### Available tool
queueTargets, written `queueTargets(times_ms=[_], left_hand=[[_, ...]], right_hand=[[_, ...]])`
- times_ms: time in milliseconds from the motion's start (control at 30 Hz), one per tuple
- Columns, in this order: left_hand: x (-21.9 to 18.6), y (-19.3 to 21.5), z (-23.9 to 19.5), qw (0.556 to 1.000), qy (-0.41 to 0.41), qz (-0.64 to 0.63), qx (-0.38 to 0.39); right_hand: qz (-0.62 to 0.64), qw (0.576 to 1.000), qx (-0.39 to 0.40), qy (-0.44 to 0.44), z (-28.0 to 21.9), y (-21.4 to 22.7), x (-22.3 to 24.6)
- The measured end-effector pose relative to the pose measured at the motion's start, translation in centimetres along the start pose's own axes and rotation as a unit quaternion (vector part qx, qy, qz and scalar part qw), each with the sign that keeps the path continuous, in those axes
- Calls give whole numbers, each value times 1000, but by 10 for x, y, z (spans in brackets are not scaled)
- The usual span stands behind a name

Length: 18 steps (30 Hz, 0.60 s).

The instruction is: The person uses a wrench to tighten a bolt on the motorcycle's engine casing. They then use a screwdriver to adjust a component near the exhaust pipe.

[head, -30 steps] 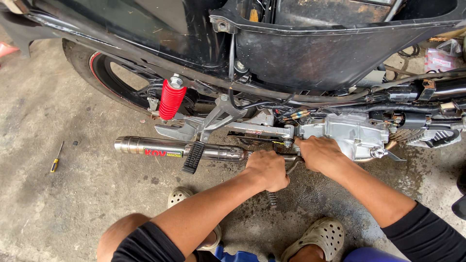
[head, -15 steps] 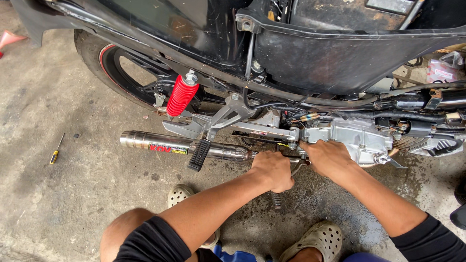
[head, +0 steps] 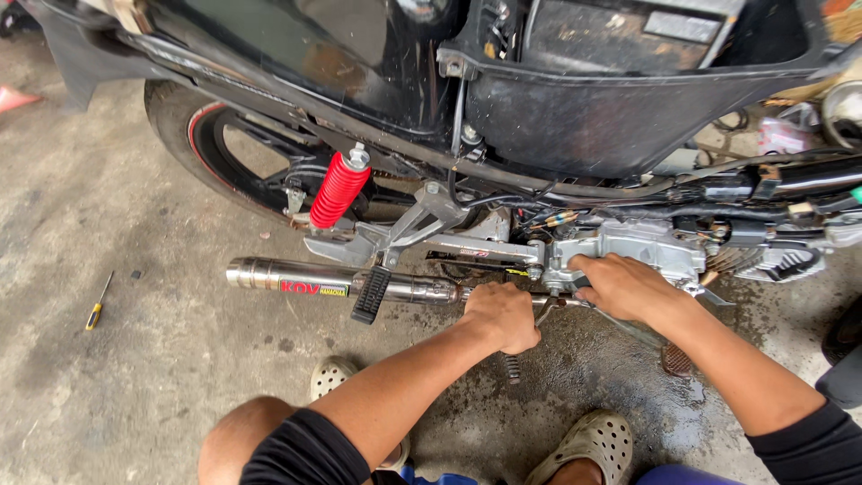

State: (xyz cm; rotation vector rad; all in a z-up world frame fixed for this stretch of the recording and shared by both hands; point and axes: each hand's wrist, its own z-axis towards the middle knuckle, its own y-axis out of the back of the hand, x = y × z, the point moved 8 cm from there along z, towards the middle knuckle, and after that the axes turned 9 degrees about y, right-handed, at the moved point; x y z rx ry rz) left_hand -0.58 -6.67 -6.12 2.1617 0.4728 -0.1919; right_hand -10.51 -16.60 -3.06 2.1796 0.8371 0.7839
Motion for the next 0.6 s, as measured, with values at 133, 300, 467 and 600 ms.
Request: queueTargets(times_ms=[133,300,467,600], left_hand=[[7,-13,14,1000,-9,-8,-19],[5,12,0,998,23,-55,23],[16,-13,-2,944,49,-279,171],[32,-38,37,888,9,-424,175]], right_hand=[[-6,999,-44,-23,-25,9,8],[-42,996,-78,-31,-40,-4,9],[-73,990,-105,-60,-71,-2,0],[-27,987,-116,-104,-115,8,8]])
